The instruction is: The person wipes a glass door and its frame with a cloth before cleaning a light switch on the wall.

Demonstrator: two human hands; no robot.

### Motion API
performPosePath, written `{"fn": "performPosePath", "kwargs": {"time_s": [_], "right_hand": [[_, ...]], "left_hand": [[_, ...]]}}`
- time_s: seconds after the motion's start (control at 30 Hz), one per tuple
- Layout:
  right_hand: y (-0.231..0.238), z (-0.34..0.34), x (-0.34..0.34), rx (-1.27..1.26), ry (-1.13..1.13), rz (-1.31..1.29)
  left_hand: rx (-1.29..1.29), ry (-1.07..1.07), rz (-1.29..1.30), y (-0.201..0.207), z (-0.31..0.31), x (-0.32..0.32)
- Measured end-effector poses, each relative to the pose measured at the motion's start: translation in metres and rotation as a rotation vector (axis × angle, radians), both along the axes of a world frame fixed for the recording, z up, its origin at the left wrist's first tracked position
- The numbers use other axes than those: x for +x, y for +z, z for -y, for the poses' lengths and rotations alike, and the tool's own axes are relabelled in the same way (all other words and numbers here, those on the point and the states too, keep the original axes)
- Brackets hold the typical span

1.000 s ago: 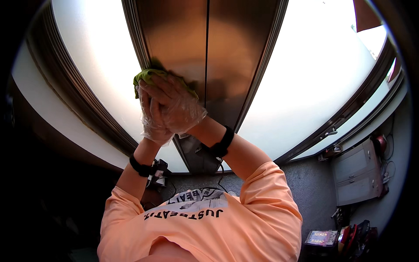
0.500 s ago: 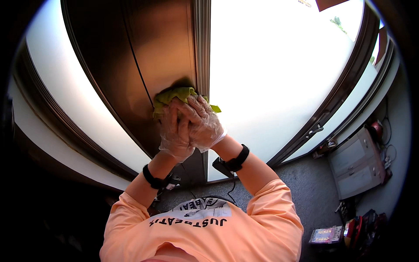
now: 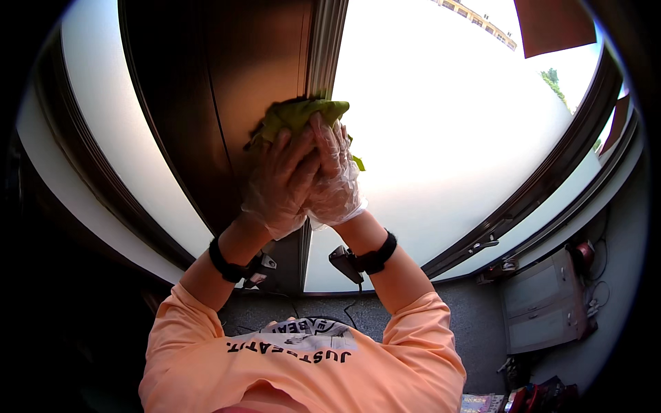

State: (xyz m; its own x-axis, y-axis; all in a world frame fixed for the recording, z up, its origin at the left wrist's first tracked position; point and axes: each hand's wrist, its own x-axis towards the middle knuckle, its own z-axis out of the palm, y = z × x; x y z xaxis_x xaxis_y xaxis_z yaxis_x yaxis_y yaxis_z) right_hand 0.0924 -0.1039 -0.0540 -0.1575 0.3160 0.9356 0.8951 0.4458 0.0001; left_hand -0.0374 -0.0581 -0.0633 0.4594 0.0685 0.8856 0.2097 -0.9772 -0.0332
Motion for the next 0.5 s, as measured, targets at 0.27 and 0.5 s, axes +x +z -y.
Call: {"fn": "performPosePath", "kwargs": {"time_s": [0.27, 0.5], "right_hand": [[0.029, 0.011, -0.008, 0.124, -0.179, 0.285], [0.044, -0.004, -0.019, 0.087, -0.103, 0.229]], "left_hand": [[0.049, 0.029, 0.169, 0.008, -0.003, 0.002], [0.182, 0.026, 0.262, 0.013, -0.025, 0.0]]}}
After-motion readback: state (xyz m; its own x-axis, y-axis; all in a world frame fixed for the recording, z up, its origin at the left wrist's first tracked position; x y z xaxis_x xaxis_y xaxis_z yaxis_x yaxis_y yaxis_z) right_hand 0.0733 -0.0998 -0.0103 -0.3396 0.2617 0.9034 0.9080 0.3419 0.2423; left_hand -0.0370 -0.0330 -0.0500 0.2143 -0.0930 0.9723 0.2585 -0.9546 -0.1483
